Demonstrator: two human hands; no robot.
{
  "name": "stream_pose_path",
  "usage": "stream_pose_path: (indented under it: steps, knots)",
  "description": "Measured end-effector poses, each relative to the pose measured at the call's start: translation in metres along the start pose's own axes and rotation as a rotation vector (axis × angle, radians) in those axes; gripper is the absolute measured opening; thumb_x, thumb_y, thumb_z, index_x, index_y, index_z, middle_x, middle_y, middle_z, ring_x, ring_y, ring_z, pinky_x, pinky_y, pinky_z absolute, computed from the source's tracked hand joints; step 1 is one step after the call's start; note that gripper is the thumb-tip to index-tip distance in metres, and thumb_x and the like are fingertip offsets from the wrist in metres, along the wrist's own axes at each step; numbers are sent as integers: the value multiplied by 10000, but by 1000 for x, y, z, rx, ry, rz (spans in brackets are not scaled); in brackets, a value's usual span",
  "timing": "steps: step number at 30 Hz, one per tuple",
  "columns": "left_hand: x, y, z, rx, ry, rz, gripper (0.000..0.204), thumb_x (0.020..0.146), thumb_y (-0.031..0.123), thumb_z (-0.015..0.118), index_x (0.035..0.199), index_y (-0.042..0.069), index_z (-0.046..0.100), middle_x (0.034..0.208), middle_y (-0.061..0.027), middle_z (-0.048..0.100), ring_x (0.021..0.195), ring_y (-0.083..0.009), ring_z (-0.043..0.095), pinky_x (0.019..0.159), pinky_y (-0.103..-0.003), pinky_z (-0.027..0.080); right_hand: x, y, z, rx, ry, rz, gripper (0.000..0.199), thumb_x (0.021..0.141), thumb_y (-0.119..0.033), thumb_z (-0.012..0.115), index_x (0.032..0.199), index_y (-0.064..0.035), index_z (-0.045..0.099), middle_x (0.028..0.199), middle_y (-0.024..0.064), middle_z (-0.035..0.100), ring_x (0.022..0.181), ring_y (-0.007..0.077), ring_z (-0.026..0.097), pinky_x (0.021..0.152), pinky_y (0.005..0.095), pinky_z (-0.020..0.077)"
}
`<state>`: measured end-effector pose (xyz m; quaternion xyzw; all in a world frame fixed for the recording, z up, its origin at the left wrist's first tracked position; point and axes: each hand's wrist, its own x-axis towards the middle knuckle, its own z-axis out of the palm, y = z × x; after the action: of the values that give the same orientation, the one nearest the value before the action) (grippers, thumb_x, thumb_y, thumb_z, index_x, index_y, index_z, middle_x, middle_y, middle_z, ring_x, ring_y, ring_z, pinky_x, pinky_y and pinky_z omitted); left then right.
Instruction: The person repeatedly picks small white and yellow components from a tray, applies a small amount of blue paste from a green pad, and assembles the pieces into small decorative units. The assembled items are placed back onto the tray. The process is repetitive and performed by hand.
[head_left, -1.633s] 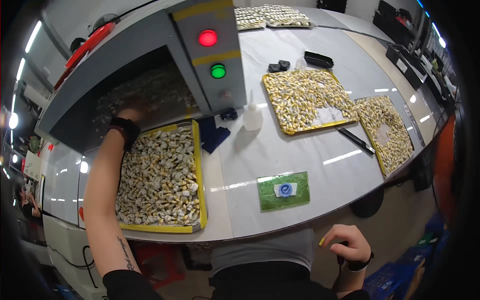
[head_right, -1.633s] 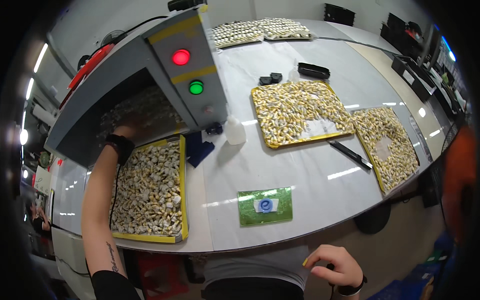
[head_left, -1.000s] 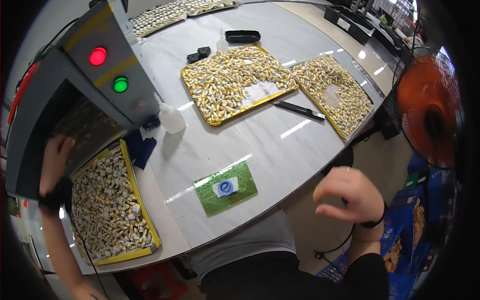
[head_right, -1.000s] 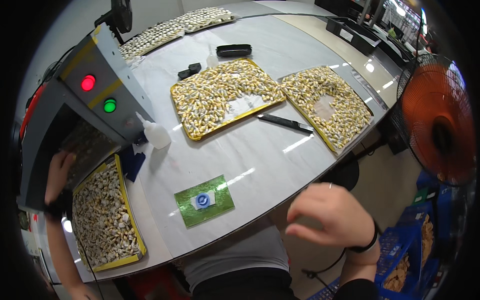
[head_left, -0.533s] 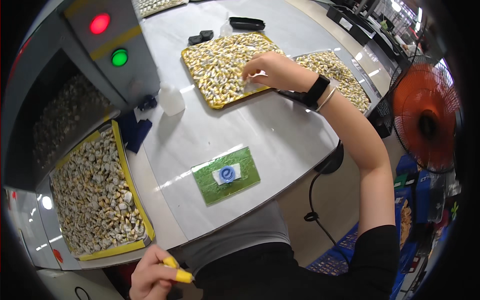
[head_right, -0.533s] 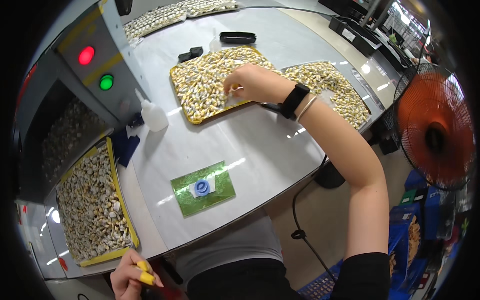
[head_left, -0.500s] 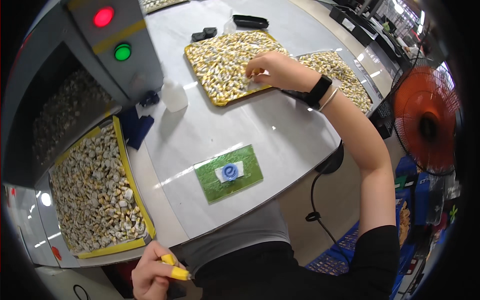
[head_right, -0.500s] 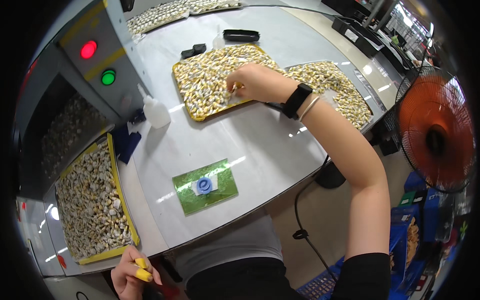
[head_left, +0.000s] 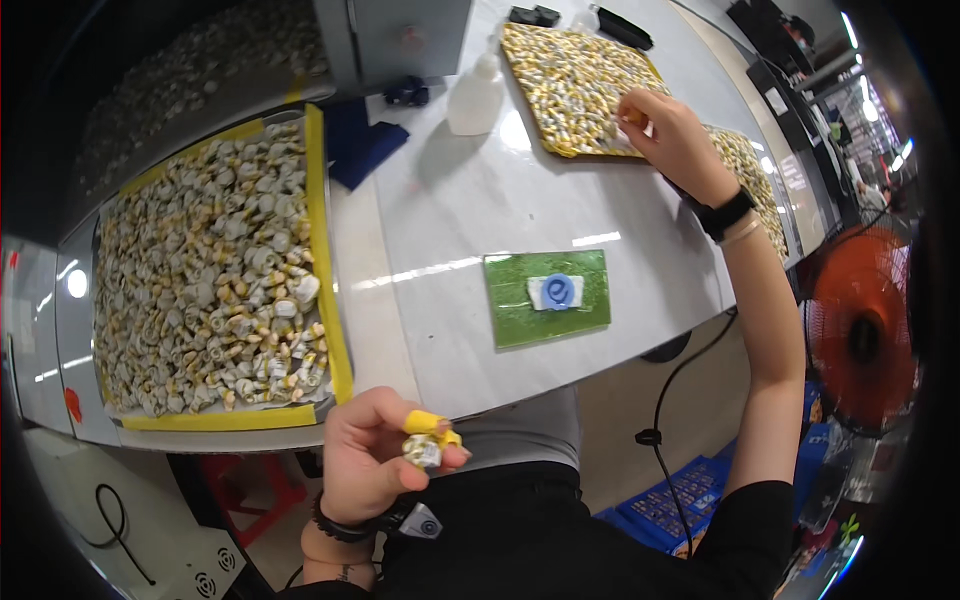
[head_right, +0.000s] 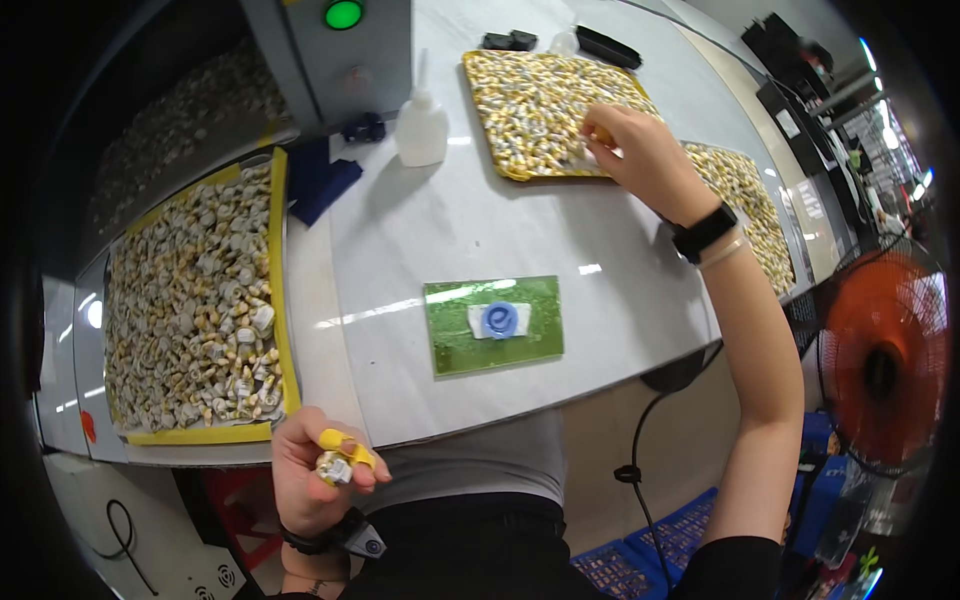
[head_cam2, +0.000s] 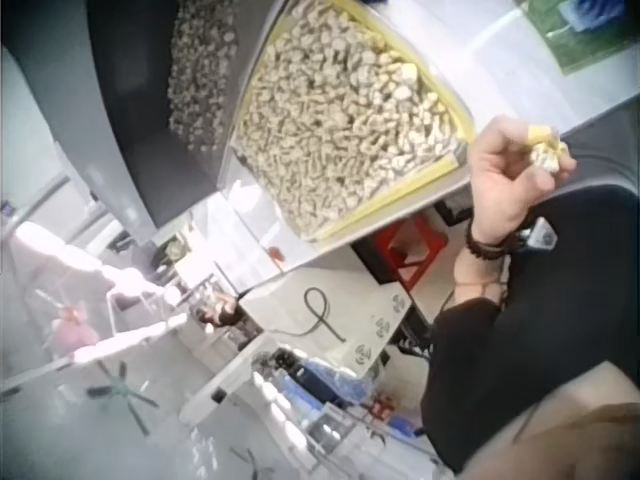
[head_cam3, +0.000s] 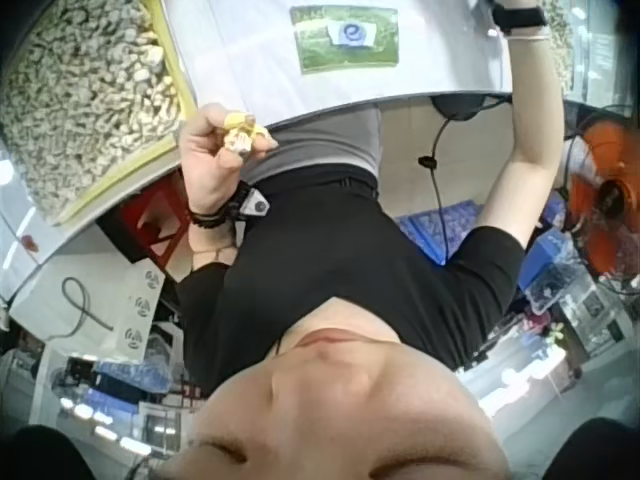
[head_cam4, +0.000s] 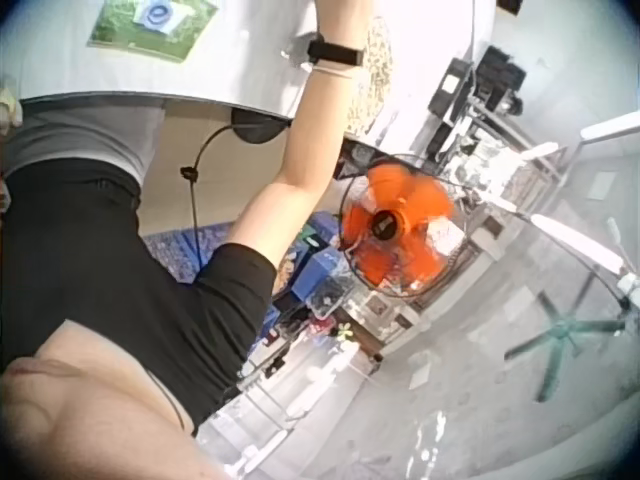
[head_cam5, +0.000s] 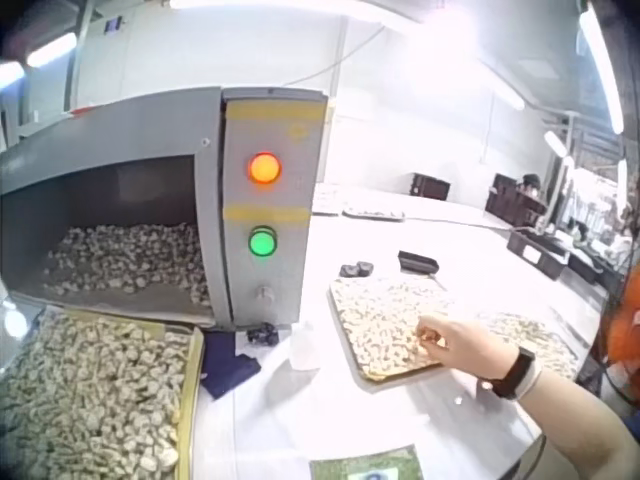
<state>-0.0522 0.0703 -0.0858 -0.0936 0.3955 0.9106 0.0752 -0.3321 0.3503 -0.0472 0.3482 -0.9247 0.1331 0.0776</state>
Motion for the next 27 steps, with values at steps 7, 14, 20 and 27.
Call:
stream_pose_path:
  steps: [7,14,20,27]
  knots:
    - [2,-6,-9,-178,-171,-67,411,717,214,778,970,-42,579,922,-121,641,838,-195,659,785,-327,537,-19,-54,-24,161,182,-97,119,783,46,592,899,22,604,790,109,594,709,218,613,629,289,477]
    - [7,-5,-5,-204,-216,-107,430,736,239,769,992,-48,576,960,-137,630,821,-199,647,768,-329,524,-65,-133,-25,207,-89,-296,226,656,38,616,873,-24,621,785,84,578,697,239,580,603,322,487]
    - [8,-5,3,-235,-209,-111,405,720,164,781,991,-61,582,947,-151,634,834,-223,655,748,-320,534,-70,-135,-10,96,-110,-341,221,651,14,589,870,-15,583,778,79,571,716,227,568,596,317,489]
    - [7,0,-2,-201,-162,-183,496,710,321,778,952,-66,582,871,-149,647,766,-229,674,664,-283,549,-69,-130,-8,68,-165,-340,193,654,-3,588,846,-23,580,781,64,566,734,221,559,597,317,489]
